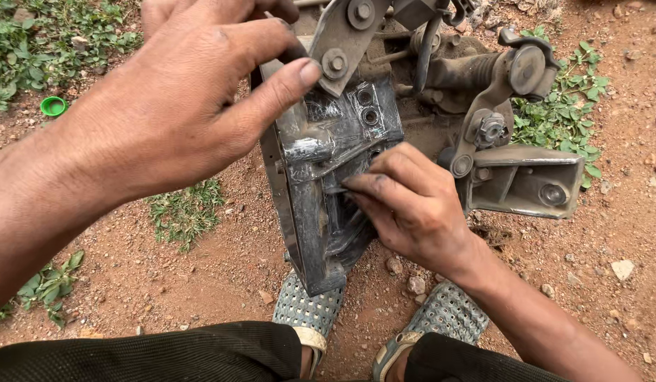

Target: The person cleans and manipulates a car transmission housing on the ground using a small metal scraper to clear debris and residue from various surfaces.

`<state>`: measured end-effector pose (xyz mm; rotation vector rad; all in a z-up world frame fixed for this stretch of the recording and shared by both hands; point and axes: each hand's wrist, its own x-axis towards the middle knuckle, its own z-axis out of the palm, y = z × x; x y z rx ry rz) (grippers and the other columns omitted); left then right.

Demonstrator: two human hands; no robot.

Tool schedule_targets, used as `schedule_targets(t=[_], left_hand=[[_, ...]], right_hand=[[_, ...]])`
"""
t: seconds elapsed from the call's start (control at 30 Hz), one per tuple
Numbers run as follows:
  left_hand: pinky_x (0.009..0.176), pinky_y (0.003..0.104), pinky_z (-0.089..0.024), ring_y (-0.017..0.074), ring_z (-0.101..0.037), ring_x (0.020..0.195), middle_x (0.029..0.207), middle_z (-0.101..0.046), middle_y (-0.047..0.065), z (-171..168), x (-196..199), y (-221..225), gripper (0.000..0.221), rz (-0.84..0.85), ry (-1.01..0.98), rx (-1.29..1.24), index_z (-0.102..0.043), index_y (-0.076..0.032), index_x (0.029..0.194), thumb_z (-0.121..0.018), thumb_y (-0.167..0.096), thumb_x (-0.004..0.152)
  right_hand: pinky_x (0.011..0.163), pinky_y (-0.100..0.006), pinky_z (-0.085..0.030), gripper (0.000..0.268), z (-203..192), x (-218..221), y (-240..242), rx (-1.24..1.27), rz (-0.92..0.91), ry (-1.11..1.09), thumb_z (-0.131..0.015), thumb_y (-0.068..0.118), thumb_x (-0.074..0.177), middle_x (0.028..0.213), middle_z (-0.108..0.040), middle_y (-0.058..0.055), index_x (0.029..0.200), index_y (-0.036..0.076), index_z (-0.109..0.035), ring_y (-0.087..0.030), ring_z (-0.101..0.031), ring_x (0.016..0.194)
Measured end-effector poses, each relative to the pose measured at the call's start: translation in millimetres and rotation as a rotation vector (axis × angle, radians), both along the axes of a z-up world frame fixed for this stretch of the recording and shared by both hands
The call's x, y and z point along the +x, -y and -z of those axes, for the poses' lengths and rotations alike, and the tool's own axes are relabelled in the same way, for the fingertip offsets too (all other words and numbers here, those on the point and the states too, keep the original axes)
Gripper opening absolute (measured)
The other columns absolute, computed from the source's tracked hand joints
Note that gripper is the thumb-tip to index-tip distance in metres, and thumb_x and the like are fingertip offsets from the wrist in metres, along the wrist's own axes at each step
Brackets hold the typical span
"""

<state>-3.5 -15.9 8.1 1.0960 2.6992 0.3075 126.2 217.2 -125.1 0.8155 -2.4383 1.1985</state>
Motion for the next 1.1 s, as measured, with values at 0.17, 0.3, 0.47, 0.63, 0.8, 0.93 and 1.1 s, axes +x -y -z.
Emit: schedule_targets(t=[0.17, 0.3, 0.47, 0.63, 0.8, 0.93, 1.1], left_hand=[[0.101, 0.053, -0.034, 0.0336, -0.049, 0.120, 0.123, -0.057, 0.020, -8, 6, -1, 0.035, 0.183, -0.168, 0.137, -0.073, 0.000, 0.112, -0.057, -0.030, 0.110], [0.101, 0.054, -0.034, 0.0344, -0.048, 0.123, 0.128, -0.055, 0.020, -8, 5, -5, 0.036, 0.107, -0.082, 0.085, -0.071, 0.001, 0.111, -0.054, -0.031, 0.111], [0.102, 0.055, -0.036, 0.0328, -0.052, 0.119, 0.122, -0.057, 0.018, -2, 1, -3, 0.036, 0.096, -0.069, 0.038, -0.072, -0.001, 0.116, -0.056, -0.033, 0.111], [0.097, 0.055, -0.040, 0.0353, -0.052, 0.117, 0.123, -0.057, 0.022, 6, -2, -1, 0.036, 0.186, -0.147, 0.104, -0.071, 0.003, 0.113, -0.057, -0.030, 0.109], [0.093, 0.052, -0.042, 0.0337, -0.053, 0.116, 0.122, -0.057, 0.021, 4, -1, -5, 0.037, 0.103, -0.035, 0.055, -0.072, 0.001, 0.114, -0.056, -0.032, 0.113], [0.099, 0.054, -0.037, 0.0348, -0.049, 0.122, 0.127, -0.056, 0.022, -3, 3, -9, 0.034, 0.166, -0.133, 0.085, -0.072, 0.001, 0.113, -0.057, -0.030, 0.109], [0.101, 0.055, -0.031, 0.0349, -0.046, 0.125, 0.130, -0.056, 0.021, 0, 4, -12, 0.035, 0.149, -0.077, 0.090, -0.071, 0.001, 0.116, -0.057, -0.030, 0.109]], right_hand=[[0.075, -0.045, -0.054, 0.022, -8, -8, -2, 0.055, -0.104, -0.051, -0.082, 0.009, 0.077, 0.090, -0.068, -0.006, 0.097, 0.004, -0.075, -0.028, -0.066, 0.091], [0.079, -0.036, -0.059, 0.018, 5, -12, -7, -0.011, 0.062, 0.011, -0.082, 0.002, 0.087, 0.102, -0.070, -0.009, 0.103, 0.002, -0.074, -0.024, -0.068, 0.096], [0.078, -0.034, -0.060, 0.019, 22, -9, -11, -0.083, -0.084, 0.102, -0.082, 0.002, 0.084, 0.100, -0.069, -0.009, 0.102, 0.001, -0.074, -0.023, -0.070, 0.093], [0.083, -0.036, -0.061, 0.023, 30, -6, -12, -0.108, -0.086, 0.039, -0.082, 0.002, 0.083, 0.102, -0.070, -0.011, 0.104, 0.001, -0.073, -0.025, -0.071, 0.096], [0.080, -0.037, -0.061, 0.024, 21, -15, -6, -0.088, -0.063, -0.036, -0.084, -0.001, 0.084, 0.102, -0.071, -0.012, 0.104, 0.000, -0.072, -0.026, -0.071, 0.094], [0.080, -0.040, -0.061, 0.027, 9, -15, -3, -0.091, -0.070, -0.050, -0.082, -0.003, 0.078, 0.101, -0.070, -0.013, 0.103, -0.002, -0.072, -0.029, -0.071, 0.095], [0.079, -0.039, -0.061, 0.025, 22, -9, -6, -0.097, -0.049, -0.086, -0.083, -0.004, 0.082, 0.101, -0.071, -0.013, 0.104, -0.003, -0.071, -0.029, -0.071, 0.092]])
